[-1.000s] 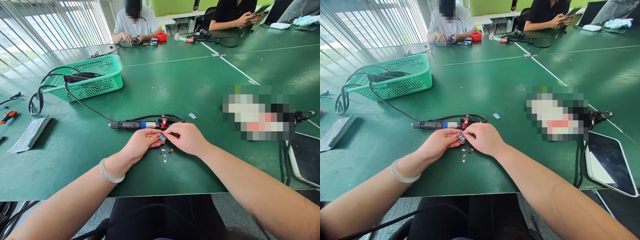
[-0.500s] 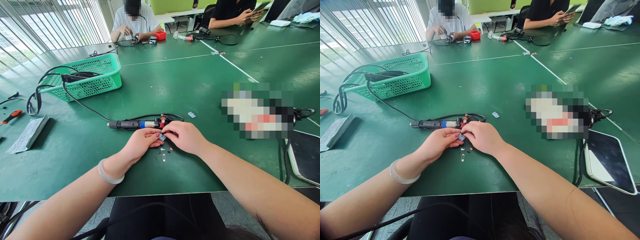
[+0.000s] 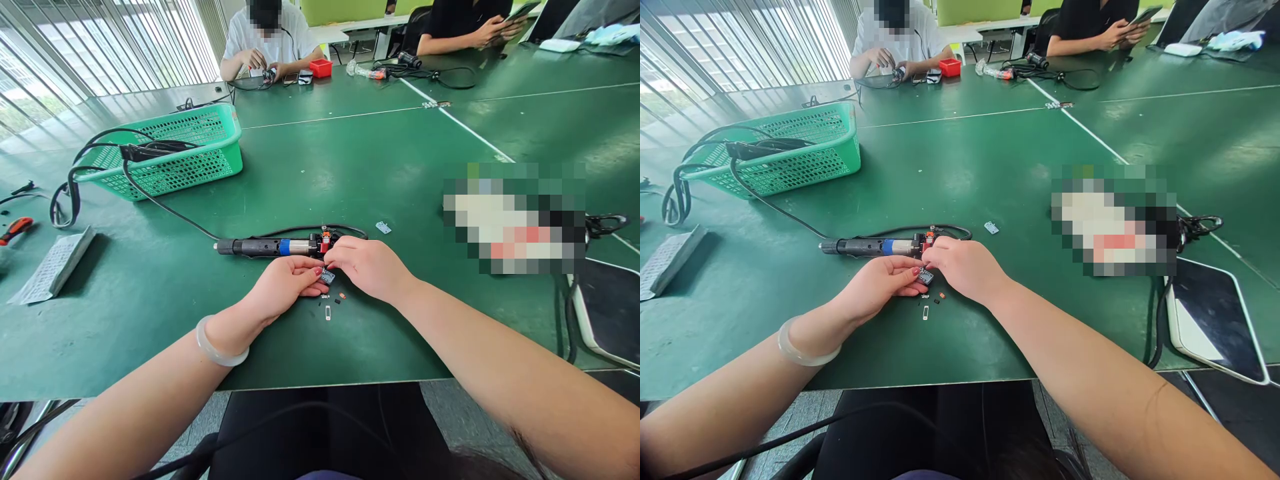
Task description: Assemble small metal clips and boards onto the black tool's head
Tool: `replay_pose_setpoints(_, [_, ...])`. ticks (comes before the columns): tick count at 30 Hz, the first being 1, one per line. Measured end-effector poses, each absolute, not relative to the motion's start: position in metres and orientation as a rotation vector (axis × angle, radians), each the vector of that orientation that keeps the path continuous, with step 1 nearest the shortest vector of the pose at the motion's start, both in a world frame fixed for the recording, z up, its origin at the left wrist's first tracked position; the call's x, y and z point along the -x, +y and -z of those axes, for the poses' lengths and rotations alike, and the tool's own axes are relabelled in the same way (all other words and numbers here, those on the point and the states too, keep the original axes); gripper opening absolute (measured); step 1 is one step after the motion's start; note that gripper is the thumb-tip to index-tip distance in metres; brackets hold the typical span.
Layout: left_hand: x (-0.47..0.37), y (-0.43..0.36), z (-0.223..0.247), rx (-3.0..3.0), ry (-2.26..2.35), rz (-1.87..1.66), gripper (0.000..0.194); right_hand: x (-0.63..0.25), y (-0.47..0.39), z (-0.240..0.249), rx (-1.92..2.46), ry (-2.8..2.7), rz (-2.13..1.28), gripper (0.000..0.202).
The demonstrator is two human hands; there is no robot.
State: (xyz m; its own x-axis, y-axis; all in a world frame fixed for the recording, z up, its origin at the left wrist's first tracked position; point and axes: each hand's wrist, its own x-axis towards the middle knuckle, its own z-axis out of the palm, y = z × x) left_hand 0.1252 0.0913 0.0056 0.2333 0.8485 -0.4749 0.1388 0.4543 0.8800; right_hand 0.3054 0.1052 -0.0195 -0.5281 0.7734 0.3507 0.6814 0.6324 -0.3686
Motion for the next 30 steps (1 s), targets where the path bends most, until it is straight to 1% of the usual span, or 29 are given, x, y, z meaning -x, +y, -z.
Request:
replay_pose_setpoints(4, [-0.124, 0.091, -0.006, -0.99, 1.26, -0.639, 0.008, -0.304, 0.104, 0.017, 1.168, -2.305, -0.285, 0.02])
replay_pose_setpoints(9, [-0.123, 0.092, -0.007, -0.979, 1.283, -0.65, 0.009, -0.307, 0.096, 0.011, 1.31, -2.068, -0.44, 0.018])
replay_pose_setpoints(12, [-0.124, 0.092, -0.007, -0.993, 1.295, -0.636, 0.007, -0.307, 0.092, 0.01, 1.453, -2.02, -0.709, 0.02])
replay_pose_setpoints(14, [-0.125, 0.092, -0.007, -1.023, 1.302, -0.602, 0.006, -0.304, 0.092, 0.01, 1.476, -1.965, -0.91, 0.021])
replay_pose_setpoints(16, [-0.126, 0.092, -0.007, -1.065, 1.293, -0.555, 0.005, -0.3, 0.092, 0.01, 1.486, -1.88, -1.077, 0.026])
replay_pose_setpoints(18, [-0.127, 0.092, -0.007, -1.102, 1.278, -0.52, 0.006, -0.296, 0.093, 0.01, 1.505, -1.764, -1.216, 0.03])
replay_pose_setpoints(20, [-0.127, 0.092, -0.006, -1.124, 1.272, -0.52, 0.007, -0.294, 0.094, 0.009, 1.51, -1.633, -1.317, 0.028])
replay_pose_setpoints(25, [-0.126, 0.092, -0.006, -1.129, 1.291, -0.595, 0.011, -0.295, 0.097, 0.011, 1.493, -1.39, -1.445, 0.024])
replay_pose_setpoints(30, [-0.125, 0.093, -0.003, -1.129, 1.278, -0.632, 0.011, -0.297, 0.097, 0.012, 1.519, -1.412, -1.46, 0.031])
